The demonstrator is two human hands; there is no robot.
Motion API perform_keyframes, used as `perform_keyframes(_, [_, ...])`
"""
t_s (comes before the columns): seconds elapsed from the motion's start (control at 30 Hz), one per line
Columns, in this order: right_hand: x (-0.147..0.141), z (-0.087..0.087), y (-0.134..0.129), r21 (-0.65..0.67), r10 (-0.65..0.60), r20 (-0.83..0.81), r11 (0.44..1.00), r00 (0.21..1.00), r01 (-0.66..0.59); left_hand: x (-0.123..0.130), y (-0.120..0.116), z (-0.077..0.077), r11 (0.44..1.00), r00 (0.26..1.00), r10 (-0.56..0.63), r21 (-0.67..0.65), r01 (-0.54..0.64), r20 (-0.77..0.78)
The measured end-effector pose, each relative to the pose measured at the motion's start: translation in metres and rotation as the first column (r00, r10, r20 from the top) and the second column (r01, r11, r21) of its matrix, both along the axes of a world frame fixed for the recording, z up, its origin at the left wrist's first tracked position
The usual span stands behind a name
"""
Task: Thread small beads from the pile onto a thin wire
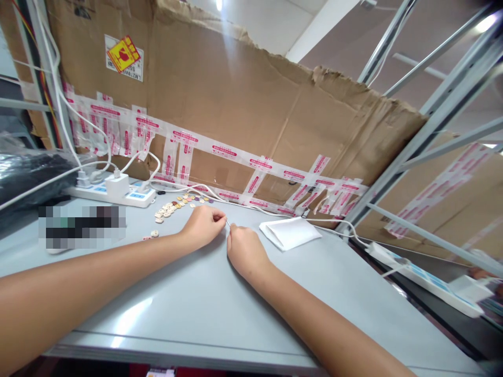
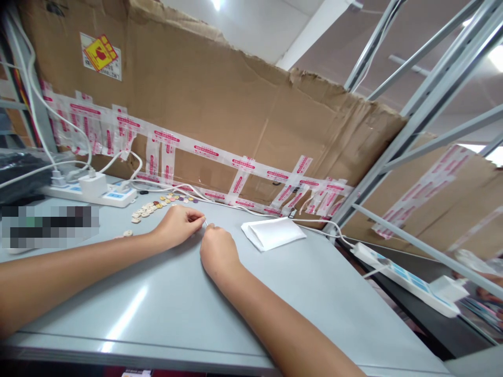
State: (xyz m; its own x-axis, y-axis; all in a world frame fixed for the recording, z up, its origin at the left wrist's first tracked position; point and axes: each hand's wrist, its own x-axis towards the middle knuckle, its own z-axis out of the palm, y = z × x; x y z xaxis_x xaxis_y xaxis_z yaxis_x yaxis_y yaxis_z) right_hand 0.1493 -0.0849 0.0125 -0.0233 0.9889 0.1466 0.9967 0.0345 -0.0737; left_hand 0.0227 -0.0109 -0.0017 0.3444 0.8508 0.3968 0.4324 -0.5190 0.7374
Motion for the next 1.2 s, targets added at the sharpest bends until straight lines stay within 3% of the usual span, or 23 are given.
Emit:
perform_keyframes(0.17, [-0.002,-0.003,0.003,0.023,0.007,0.055,1.0,0.998,-0.008,-0.001,0.001,-0.001,0.995,0.999,0.008,-0.095,-0.005,0.033])
perform_keyframes(0.3, [0.008,-0.002,0.003,0.057,0.002,-0.07,0.998,0.998,0.002,-0.002,0.008,-0.007,0.985,0.988,0.0,-0.168,0.026,0.154])
perform_keyframes(0.57, [0.027,0.008,-0.001,0.169,0.162,-0.314,0.979,0.936,-0.112,-0.006,0.02,-0.015,0.963,0.955,-0.136,-0.19,0.189,0.262])
perform_keyframes(0.83, [0.029,0.007,-0.001,0.16,0.215,-0.368,0.973,0.905,-0.166,-0.006,0.01,-0.004,0.946,0.954,-0.136,-0.251,0.205,0.267])
perform_keyframes(1.2, [0.04,0.007,0.005,0.097,0.241,-0.572,0.969,0.784,-0.227,-0.009,0.007,-0.003,0.97,0.977,-0.151,-0.169,0.176,0.151])
